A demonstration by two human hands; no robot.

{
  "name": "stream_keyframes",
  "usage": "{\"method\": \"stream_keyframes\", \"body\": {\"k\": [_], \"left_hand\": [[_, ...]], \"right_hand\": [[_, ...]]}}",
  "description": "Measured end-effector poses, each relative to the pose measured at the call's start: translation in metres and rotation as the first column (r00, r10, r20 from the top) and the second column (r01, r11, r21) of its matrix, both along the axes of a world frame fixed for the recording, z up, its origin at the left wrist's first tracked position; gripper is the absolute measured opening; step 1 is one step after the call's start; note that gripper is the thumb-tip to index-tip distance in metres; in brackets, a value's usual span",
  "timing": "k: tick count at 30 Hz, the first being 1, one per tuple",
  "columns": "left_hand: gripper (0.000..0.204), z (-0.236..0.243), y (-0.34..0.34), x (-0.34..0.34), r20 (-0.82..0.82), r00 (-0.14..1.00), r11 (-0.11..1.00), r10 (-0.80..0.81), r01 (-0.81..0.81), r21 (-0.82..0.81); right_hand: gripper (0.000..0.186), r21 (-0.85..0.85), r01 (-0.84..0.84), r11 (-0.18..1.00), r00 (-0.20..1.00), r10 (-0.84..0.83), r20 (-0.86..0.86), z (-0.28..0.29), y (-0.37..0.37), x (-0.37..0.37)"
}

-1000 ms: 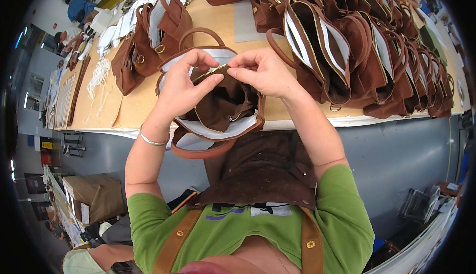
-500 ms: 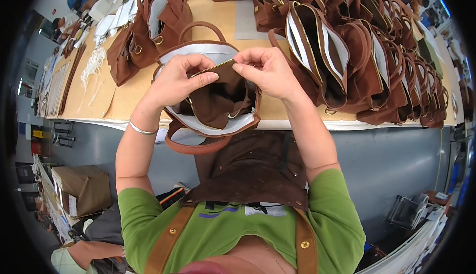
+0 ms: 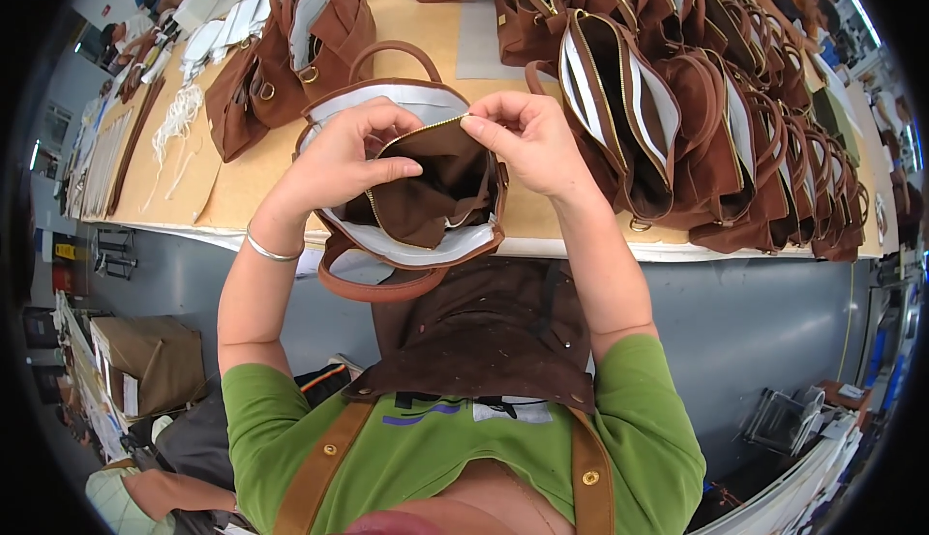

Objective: Inspecting and working on zippers and hardware of leather bags at a workshop station.

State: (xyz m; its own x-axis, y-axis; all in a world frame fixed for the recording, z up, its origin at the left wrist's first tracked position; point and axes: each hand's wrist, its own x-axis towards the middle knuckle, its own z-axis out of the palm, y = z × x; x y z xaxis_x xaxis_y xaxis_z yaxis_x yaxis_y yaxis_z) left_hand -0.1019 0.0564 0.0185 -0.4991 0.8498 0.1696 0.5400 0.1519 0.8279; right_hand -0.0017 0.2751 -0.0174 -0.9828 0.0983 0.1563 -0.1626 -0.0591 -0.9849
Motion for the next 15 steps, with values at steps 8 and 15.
{"method": "stream_keyframes", "body": {"k": [8, 15], "left_hand": [[0.021, 0.011, -0.009, -0.003, 0.221, 0.972, 0.990, 0.079, -0.051, -0.130], [0.020, 0.006, -0.016, -0.012, 0.566, 0.815, 0.992, -0.124, 0.103, 0.069]], "right_hand": [[0.009, 0.020, 0.057, 0.998, 0.997, -0.056, -0.043, 0.003, 0.006, 0.006], [0.010, 0.034, 0.033, 0.999, 0.996, -0.030, -0.083, 0.001, 0.007, 0.009]]}}
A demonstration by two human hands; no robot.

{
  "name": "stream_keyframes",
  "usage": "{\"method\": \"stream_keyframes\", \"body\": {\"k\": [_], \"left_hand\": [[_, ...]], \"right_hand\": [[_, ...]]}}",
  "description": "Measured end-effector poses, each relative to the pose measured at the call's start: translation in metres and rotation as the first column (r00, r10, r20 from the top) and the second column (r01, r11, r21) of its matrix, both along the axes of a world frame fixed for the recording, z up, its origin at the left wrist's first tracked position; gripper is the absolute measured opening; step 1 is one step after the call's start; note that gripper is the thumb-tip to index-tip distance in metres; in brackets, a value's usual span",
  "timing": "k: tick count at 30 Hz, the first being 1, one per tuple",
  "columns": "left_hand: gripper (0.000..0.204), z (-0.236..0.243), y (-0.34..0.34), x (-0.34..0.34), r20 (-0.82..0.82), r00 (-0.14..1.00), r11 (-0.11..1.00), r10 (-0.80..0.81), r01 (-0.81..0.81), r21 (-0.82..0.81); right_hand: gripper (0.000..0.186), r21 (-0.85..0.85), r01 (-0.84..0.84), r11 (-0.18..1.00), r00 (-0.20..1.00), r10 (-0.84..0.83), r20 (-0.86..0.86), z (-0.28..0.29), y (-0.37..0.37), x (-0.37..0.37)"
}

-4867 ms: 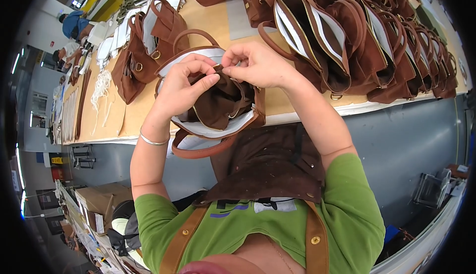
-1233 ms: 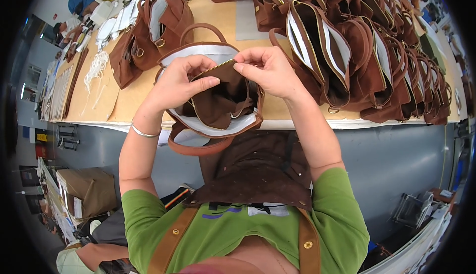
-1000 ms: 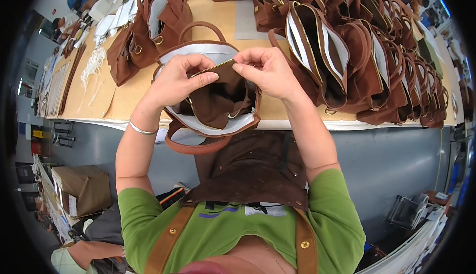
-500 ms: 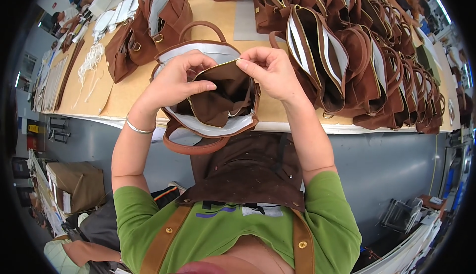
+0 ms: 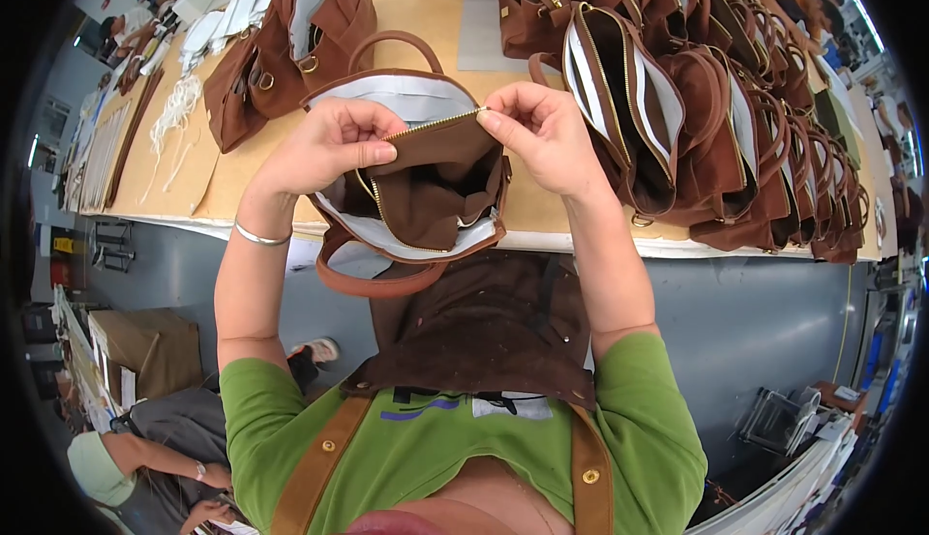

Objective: Inspecting and working on zippers and hardware of leather bags at a workshop station.

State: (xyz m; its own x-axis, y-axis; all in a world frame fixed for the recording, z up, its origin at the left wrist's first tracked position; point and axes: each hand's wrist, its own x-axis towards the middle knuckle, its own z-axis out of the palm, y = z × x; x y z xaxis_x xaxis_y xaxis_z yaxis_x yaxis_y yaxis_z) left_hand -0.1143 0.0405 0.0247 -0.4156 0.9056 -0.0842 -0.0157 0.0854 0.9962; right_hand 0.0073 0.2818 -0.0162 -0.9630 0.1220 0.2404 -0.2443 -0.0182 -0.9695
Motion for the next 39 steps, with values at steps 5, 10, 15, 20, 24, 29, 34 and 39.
{"method": "stream_keyframes", "body": {"k": [5, 10, 15, 20, 24, 29, 34, 39], "left_hand": [[0.015, -0.003, 0.003, 0.005, 0.041, 0.999, 0.999, -0.005, 0.004, 0.038], [0.011, 0.004, 0.014, 0.022, -0.241, 0.959, 0.982, 0.152, -0.173, -0.069], [0.011, -0.002, 0.012, 0.022, -0.193, 0.961, 0.978, 0.200, -0.207, -0.016], [0.012, -0.002, 0.012, 0.020, -0.179, 0.965, 0.981, 0.190, -0.194, -0.006], [0.013, -0.003, 0.013, 0.019, -0.207, 0.961, 0.981, 0.186, -0.192, -0.008], [0.013, 0.000, 0.011, 0.020, -0.239, 0.956, 0.983, 0.169, -0.181, -0.028], [0.014, 0.000, 0.009, 0.022, -0.233, 0.955, 0.983, 0.181, -0.186, 0.003], [0.014, 0.000, 0.009, 0.024, -0.229, 0.957, 0.982, 0.179, -0.188, -0.018]], "right_hand": [[0.009, -0.044, -0.047, 0.998, 0.996, 0.050, 0.067, 0.007, -0.003, 0.000], [0.009, -0.031, -0.025, 0.999, 0.998, 0.027, 0.049, 0.006, -0.007, 0.001], [0.010, -0.035, -0.047, 0.998, 0.997, 0.049, 0.054, 0.003, -0.003, 0.001], [0.011, -0.053, -0.145, 0.988, 0.981, 0.151, 0.123, 0.009, -0.003, -0.003], [0.015, -0.048, -0.198, 0.979, 0.974, 0.202, 0.102, 0.015, -0.004, -0.006], [0.018, 0.093, -0.199, 0.976, 0.958, 0.174, 0.227, 0.028, -0.013, -0.007], [0.017, 0.129, -0.176, 0.976, 0.967, 0.147, 0.210, 0.025, -0.012, -0.008], [0.014, 0.113, -0.166, 0.980, 0.966, 0.138, 0.218, 0.025, -0.014, -0.007]]}}
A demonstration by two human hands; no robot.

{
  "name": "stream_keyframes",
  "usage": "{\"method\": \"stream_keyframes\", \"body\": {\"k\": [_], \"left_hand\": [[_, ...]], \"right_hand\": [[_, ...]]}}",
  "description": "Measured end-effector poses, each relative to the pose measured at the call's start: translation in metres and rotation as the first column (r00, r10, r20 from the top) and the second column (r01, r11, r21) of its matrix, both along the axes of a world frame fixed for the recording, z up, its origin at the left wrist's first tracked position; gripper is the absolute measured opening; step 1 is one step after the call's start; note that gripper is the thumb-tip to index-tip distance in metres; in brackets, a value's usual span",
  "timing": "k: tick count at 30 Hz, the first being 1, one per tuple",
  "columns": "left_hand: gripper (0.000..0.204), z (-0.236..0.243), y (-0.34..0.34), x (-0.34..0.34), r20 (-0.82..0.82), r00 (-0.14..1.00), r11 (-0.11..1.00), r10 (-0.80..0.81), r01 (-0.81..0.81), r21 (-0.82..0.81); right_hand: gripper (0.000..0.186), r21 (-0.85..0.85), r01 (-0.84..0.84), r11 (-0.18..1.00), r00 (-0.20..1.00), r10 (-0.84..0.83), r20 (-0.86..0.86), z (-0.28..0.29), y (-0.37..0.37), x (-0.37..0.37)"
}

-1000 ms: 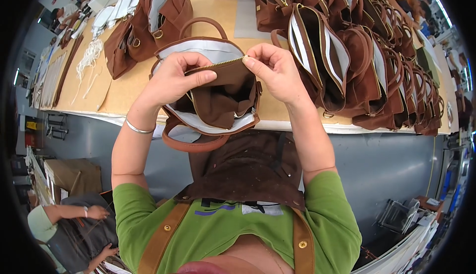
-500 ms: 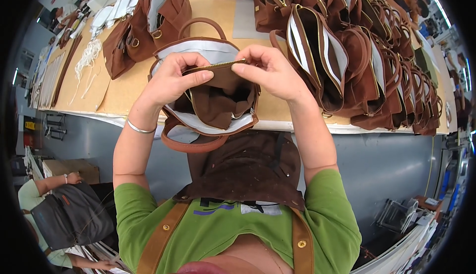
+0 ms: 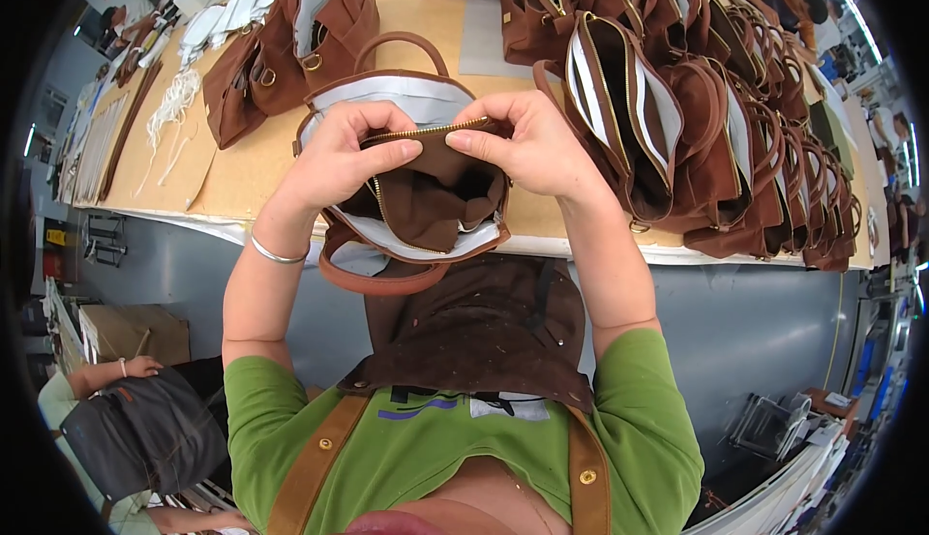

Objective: Inspecting and working on zippers and hardware of leather bags at a workshop station.

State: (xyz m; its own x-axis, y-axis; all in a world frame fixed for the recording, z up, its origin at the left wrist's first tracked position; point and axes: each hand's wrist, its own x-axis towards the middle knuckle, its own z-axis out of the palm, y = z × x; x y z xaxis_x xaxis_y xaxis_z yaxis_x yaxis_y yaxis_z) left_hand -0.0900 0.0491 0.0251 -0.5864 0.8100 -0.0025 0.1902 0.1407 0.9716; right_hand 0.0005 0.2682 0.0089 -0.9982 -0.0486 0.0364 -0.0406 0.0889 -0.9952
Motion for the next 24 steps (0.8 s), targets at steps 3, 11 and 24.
{"method": "stream_keyframes", "body": {"k": [3, 11, 24], "left_hand": [[0.013, 0.001, 0.004, 0.001, -0.053, 0.999, 1.000, 0.009, -0.009, 0.007], [0.019, -0.001, 0.010, 0.008, -0.151, 0.983, 0.994, 0.105, -0.098, 0.052], [0.015, 0.006, 0.006, 0.004, -0.288, 0.956, 0.997, -0.053, 0.033, -0.076]], "right_hand": [[0.012, 0.059, 0.037, 0.998, 0.998, -0.033, -0.062, 0.002, -0.004, 0.002], [0.011, 0.071, -0.002, 0.997, 0.998, 0.006, -0.058, 0.007, -0.010, 0.001], [0.018, -0.088, -0.043, 0.995, 0.998, 0.039, -0.050, -0.001, -0.003, 0.001]]}}
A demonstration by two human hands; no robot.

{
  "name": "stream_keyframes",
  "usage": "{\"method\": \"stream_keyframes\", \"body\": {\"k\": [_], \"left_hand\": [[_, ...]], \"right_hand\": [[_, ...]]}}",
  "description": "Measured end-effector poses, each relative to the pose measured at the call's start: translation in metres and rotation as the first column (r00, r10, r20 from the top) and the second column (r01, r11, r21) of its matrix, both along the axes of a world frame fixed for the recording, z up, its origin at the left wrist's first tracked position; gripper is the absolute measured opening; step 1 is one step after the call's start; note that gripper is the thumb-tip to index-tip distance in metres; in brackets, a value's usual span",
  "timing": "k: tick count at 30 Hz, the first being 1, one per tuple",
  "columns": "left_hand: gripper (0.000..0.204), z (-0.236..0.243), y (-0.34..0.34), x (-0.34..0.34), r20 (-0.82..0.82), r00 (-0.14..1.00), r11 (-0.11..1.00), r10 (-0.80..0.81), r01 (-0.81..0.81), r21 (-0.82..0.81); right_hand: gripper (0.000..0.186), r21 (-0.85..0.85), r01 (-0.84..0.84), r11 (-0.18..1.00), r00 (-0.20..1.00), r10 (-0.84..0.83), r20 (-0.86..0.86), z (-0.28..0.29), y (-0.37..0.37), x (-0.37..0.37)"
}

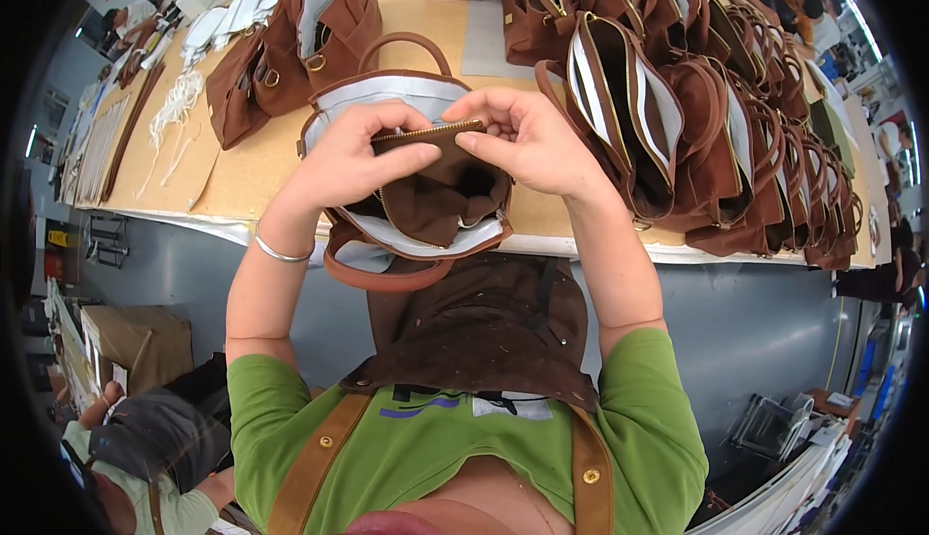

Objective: Inspecting and working on zippers and hardware of leather bags at a workshop station.

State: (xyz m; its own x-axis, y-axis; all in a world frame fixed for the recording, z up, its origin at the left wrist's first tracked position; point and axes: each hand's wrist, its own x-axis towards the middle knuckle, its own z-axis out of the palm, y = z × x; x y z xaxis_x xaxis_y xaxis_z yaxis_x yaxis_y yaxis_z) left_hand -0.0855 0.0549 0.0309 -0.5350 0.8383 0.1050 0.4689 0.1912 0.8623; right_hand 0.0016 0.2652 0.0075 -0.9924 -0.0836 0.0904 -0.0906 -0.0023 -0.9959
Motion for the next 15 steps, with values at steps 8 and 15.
{"method": "stream_keyframes", "body": {"k": [8, 15], "left_hand": [[0.016, -0.006, 0.006, 0.002, 0.088, 0.994, 0.997, 0.059, -0.063, 0.049], [0.043, 0.005, -0.020, 0.012, -0.231, 0.962, 0.988, 0.143, -0.153, -0.027]], "right_hand": [[0.023, 0.054, 0.053, 0.997, 0.996, -0.049, -0.078, 0.001, -0.002, 0.004], [0.034, 0.062, -0.013, 0.998, 0.999, 0.015, -0.038, 0.005, -0.006, -0.007]]}}
